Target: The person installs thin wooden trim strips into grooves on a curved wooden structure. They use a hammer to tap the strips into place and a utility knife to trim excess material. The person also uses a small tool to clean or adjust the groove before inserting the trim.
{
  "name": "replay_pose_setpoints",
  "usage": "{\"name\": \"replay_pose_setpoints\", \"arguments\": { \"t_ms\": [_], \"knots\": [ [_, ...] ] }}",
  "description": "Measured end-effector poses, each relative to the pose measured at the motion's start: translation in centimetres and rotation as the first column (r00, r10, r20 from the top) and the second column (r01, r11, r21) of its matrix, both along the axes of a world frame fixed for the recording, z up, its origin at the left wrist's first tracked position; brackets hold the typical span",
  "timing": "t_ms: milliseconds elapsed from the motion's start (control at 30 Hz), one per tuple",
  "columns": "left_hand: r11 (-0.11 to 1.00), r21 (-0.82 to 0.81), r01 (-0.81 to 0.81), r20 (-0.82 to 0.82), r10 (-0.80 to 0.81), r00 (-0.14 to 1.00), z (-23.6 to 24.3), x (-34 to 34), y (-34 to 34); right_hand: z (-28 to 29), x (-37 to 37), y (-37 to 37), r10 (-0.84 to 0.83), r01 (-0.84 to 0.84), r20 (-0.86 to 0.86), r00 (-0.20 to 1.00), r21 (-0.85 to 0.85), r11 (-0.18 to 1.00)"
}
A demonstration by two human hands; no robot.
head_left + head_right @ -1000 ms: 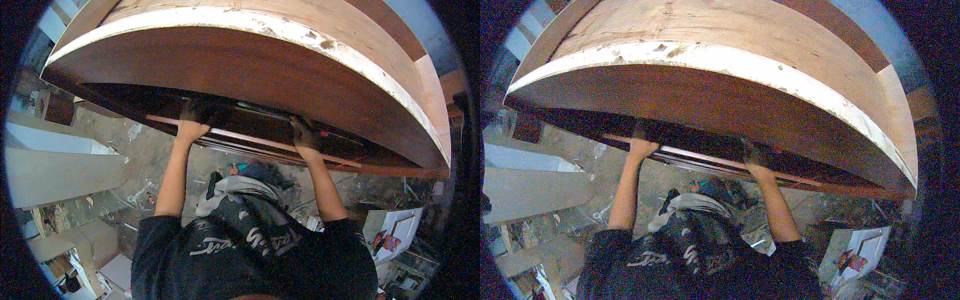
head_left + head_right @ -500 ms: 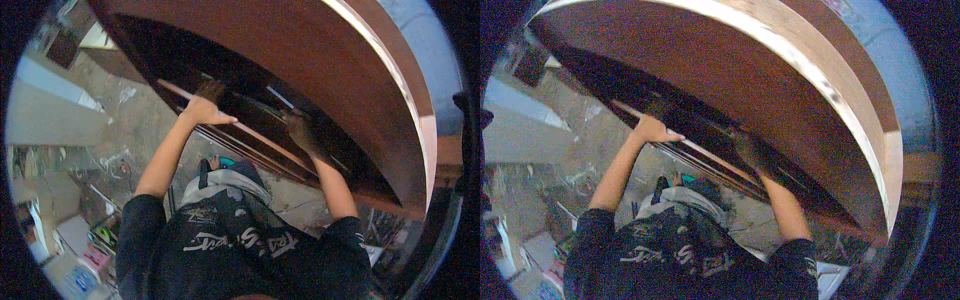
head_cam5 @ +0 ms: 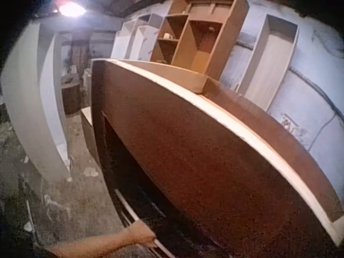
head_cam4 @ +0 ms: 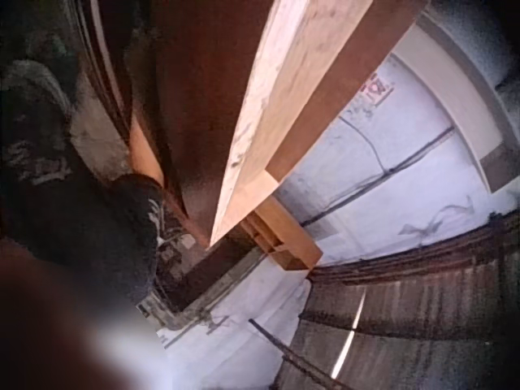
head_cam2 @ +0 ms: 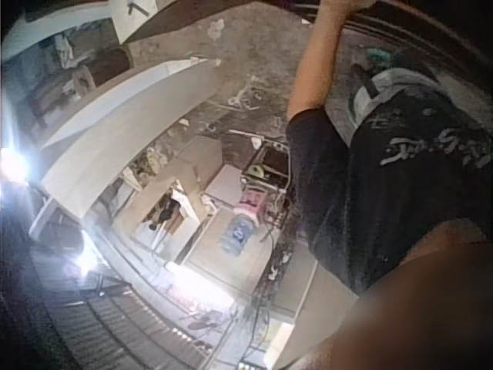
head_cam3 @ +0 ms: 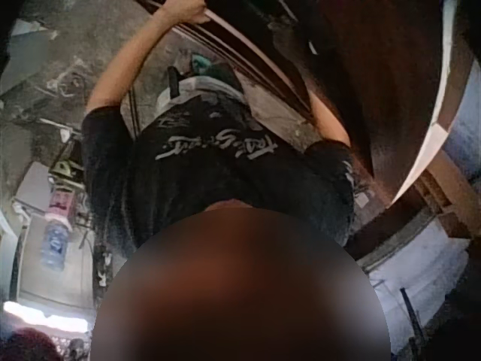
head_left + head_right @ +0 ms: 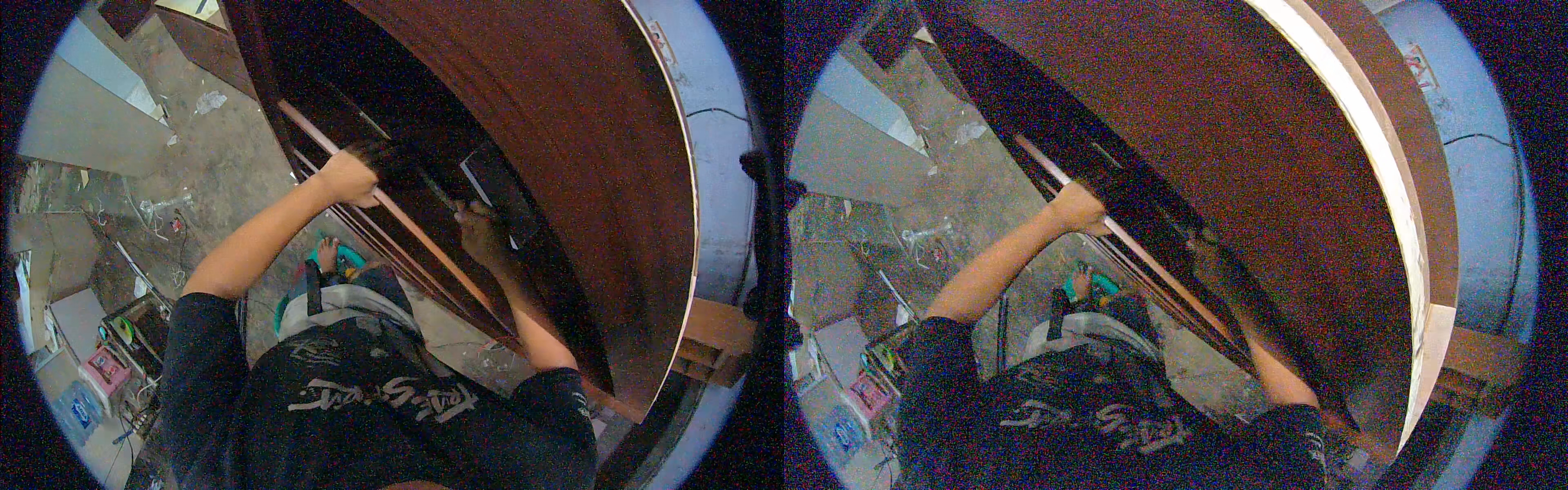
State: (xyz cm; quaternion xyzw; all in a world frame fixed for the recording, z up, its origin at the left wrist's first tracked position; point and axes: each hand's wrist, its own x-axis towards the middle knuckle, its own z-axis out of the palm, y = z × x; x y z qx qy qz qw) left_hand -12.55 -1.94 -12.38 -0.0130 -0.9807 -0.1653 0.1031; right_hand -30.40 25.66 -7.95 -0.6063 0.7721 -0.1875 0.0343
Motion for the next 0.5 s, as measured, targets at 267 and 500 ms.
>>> {"name": "replay_pose_setpoints", "arguments": {
  "t_ms": [267, 500],
  "knots": [
    [0.999, -0.036, -0.001, 0.055, 0.003, 0.998, -0.3, 2.4, 2.0, 2.3, 1.3, 1.8, -0.063, 0.034, 0.115, 0.991, 0.238, 0.971],
    [0.998, -0.009, 0.070, -0.192, -0.070, 0.979, 0.7, 3.1, 3.0, 0.5, 1.9, 3.0, -0.505, 0.369, 0.829, 0.239, 0.404, 0.837]
  ]
}}
